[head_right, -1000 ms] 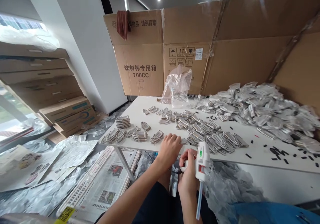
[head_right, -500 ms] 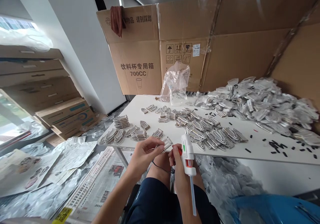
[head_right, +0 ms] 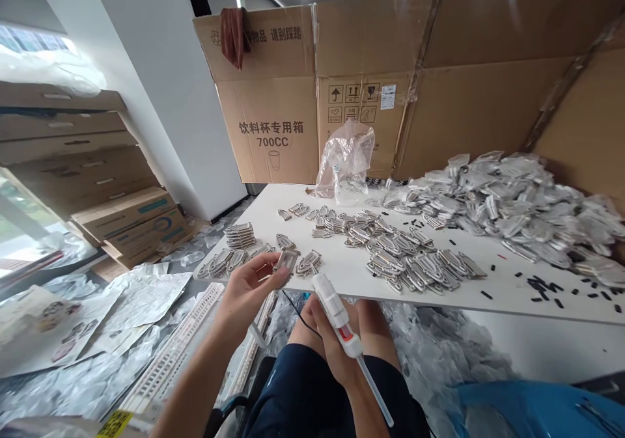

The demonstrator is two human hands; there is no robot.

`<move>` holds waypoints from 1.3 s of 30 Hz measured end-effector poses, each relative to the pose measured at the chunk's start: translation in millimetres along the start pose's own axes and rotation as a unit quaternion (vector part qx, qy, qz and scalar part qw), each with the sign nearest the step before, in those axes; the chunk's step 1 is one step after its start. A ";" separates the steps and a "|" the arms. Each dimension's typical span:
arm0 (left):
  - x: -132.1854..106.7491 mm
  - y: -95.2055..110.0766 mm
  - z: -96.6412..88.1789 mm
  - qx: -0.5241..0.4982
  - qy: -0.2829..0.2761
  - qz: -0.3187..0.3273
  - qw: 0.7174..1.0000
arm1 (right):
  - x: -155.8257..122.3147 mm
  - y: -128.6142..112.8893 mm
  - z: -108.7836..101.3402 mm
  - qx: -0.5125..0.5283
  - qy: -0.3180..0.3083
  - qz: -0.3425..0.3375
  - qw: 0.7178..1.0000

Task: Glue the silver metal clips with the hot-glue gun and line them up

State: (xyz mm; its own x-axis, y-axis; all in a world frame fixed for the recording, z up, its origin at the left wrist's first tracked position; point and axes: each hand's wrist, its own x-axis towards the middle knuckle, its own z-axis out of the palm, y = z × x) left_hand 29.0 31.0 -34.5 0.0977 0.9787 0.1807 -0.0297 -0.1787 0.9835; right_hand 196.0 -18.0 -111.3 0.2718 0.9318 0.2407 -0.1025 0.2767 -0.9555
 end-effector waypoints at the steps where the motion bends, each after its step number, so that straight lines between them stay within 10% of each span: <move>1: -0.6 1.2 -1.4 0.010 0.003 0.007 1.000 | 0.1 -1.0 -1.0 -0.015 -0.027 0.010 0.999; 39: -17.3 20.7 -6.1 0.041 -0.054 0.004 0.998 | -3.3 4.2 -4.5 -0.088 -0.076 -0.065 0.991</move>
State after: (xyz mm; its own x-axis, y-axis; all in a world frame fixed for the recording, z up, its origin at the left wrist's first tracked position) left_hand 20.7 11.0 -17.3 0.2050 0.9612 0.1845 0.0496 -0.1984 0.9789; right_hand 199.0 -21.0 -116.9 0.1233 0.9190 0.3745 0.0953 0.3646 -0.9263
